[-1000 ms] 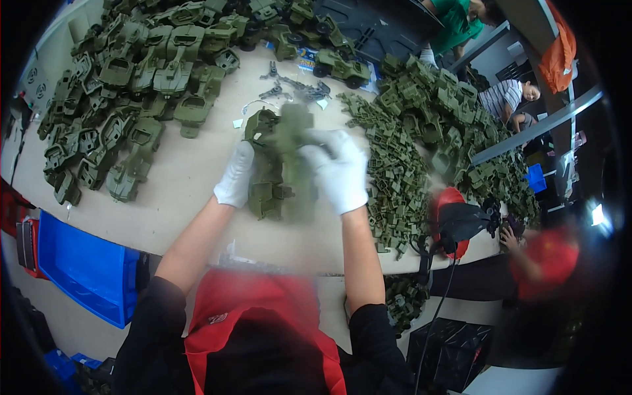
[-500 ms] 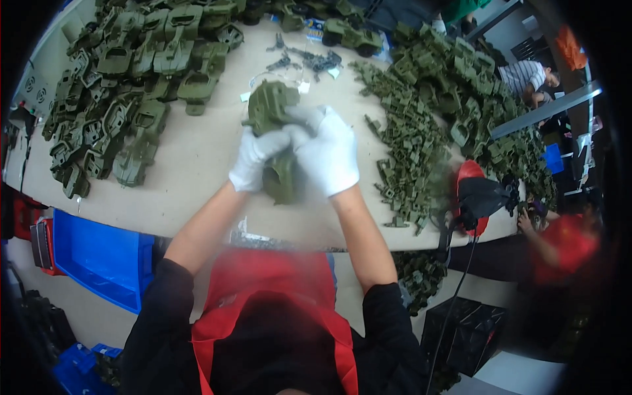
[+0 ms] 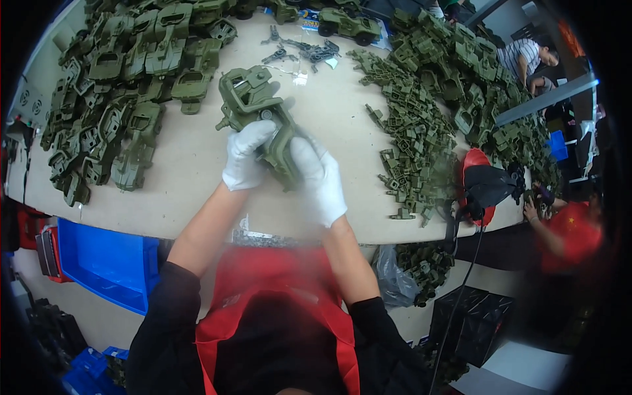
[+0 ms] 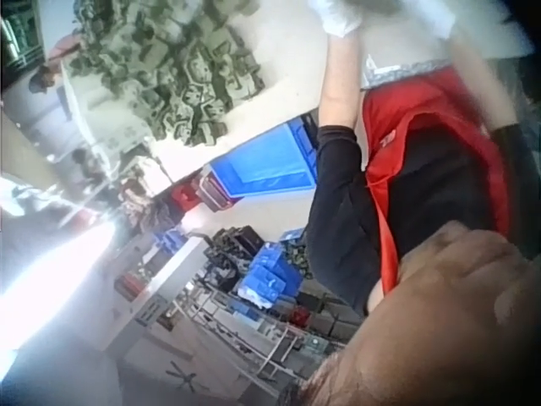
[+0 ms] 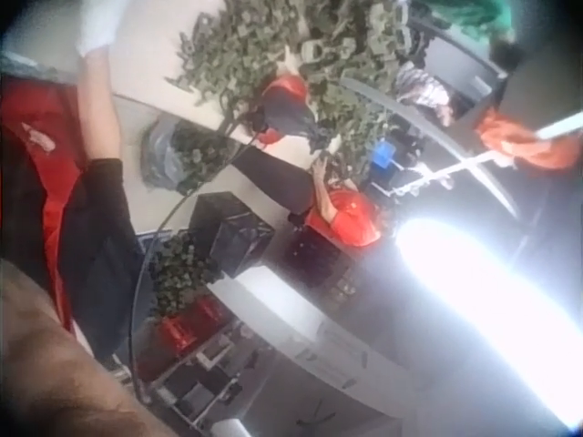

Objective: The person assembles green plastic toy tank components by hand at a factory workbench.

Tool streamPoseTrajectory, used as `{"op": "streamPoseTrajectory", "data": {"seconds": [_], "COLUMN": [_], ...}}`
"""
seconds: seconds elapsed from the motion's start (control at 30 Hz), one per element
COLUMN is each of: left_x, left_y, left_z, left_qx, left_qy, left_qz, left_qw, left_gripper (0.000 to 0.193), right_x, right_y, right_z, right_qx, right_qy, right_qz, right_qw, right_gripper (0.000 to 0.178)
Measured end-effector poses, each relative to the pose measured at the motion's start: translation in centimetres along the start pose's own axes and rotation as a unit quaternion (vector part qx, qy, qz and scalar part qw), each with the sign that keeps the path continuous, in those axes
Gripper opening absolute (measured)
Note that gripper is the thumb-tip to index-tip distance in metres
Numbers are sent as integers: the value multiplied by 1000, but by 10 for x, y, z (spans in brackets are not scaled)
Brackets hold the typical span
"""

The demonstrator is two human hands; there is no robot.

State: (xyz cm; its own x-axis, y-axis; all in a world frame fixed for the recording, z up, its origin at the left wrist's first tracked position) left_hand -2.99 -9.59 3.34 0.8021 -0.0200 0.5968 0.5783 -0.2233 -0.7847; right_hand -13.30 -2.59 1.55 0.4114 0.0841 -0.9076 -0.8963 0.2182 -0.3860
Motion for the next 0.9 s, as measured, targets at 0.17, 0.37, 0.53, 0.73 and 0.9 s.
{"op": "streamPoseTrajectory", "data": {"seconds": [0.17, 0.37, 0.53, 0.73, 0.9], "left_x": [-38, -4, 5, -5, -9], "left_y": [24, -4, -51, -46, -42], "left_z": [3, 30, 37, 41, 49], "left_qx": [-196, -224, -376, -406, -349], "left_qy": [157, 153, 1, 51, -69], "left_qz": [-311, -302, -521, -472, -536], "left_qw": [917, 914, 766, 781, 765], "left_gripper": [52, 52, 85, 77, 75], "right_x": [-84, -142, -120, -126, -95], "right_y": [39, 44, -1, 26, 41], "right_z": [-3, 30, 49, 34, 35], "right_qx": [39, -7, -144, -141, -166], "right_qy": [117, 192, 206, 194, 121], "right_qz": [327, 742, 741, 513, 396], "right_qw": [937, 642, 623, 824, 895], "right_gripper": [65, 59, 69, 76, 71]}}
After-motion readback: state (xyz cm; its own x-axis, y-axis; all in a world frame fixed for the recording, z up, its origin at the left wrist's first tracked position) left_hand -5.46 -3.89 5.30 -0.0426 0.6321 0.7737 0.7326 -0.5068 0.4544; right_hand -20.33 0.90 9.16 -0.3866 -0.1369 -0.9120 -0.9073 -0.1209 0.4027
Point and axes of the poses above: each hand's wrist, its own z-axis away from the middle knuckle, its own y-axis out of the back of the hand, x = y × z, the point moved 7 cm from there along -z, towards the middle knuckle, and after that the axes turned 4 degrees about -y, right-handed, at the moved point
